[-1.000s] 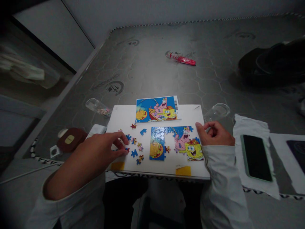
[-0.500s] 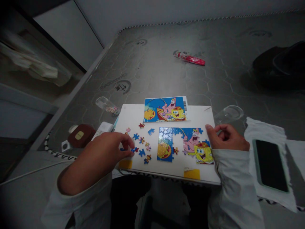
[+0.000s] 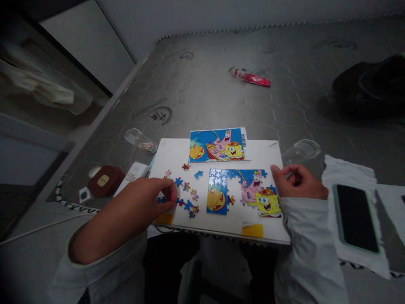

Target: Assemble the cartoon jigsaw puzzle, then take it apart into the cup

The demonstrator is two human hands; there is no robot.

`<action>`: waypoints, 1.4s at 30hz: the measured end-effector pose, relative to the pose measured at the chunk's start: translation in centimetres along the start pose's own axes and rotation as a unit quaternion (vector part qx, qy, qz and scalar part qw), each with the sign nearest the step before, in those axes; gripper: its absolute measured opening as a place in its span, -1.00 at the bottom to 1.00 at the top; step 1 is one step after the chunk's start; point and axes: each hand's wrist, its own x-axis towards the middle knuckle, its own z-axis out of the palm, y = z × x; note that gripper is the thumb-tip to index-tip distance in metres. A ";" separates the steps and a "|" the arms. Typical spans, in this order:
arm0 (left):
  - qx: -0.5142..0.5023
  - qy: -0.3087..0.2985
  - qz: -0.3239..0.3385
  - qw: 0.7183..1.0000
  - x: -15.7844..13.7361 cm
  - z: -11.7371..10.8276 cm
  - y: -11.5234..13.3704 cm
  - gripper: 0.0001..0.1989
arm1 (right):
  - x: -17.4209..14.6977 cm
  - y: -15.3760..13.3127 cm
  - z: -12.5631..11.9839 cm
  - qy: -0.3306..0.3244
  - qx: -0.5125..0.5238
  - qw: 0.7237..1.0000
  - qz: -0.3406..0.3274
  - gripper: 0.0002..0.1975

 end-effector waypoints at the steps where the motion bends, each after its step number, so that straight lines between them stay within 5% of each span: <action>1: -0.002 0.002 -0.001 1.000 0.0 0.0 0.0 -0.87 | 0.0 -0.1 0.0 -0.002 -0.001 1.000 -0.001 -0.62; 5: -0.030 0.005 -0.004 1.000 0.0 -0.2 0.0 -0.75 | -0.1 -0.4 -0.1 -0.002 0.001 1.000 0.002 -0.63; 11: -0.021 -0.010 0.019 1.000 0.3 -0.2 -0.2 -0.91 | -0.1 -0.4 -0.1 0.001 0.004 1.000 -0.005 -0.65; 20: 0.025 0.051 0.005 0.998 -0.3 -0.7 0.5 -0.93 | -0.1 -0.4 0.0 0.004 0.021 0.999 -0.026 -0.60; 28: -0.110 0.130 0.117 0.979 0.2 -0.2 3.1 -0.84 | -0.2 -1.0 -1.1 -0.019 0.019 0.997 -0.070 -0.58; 34: -0.164 0.123 0.181 0.962 0.6 0.8 4.6 -0.81 | -2.6 -3.9 -2.6 -0.178 0.048 0.950 -0.250 -0.69; 38: -0.182 0.114 0.204 0.955 0.5 1.1 4.9 -0.80 | -4.0 -5.3 -2.5 -0.268 0.069 0.919 -0.279 -0.74; 42: -0.184 0.120 0.226 0.949 0.6 1.5 5.1 -0.79 | -4.3 -5.5 -2.1 -0.286 0.097 0.910 -0.284 -0.77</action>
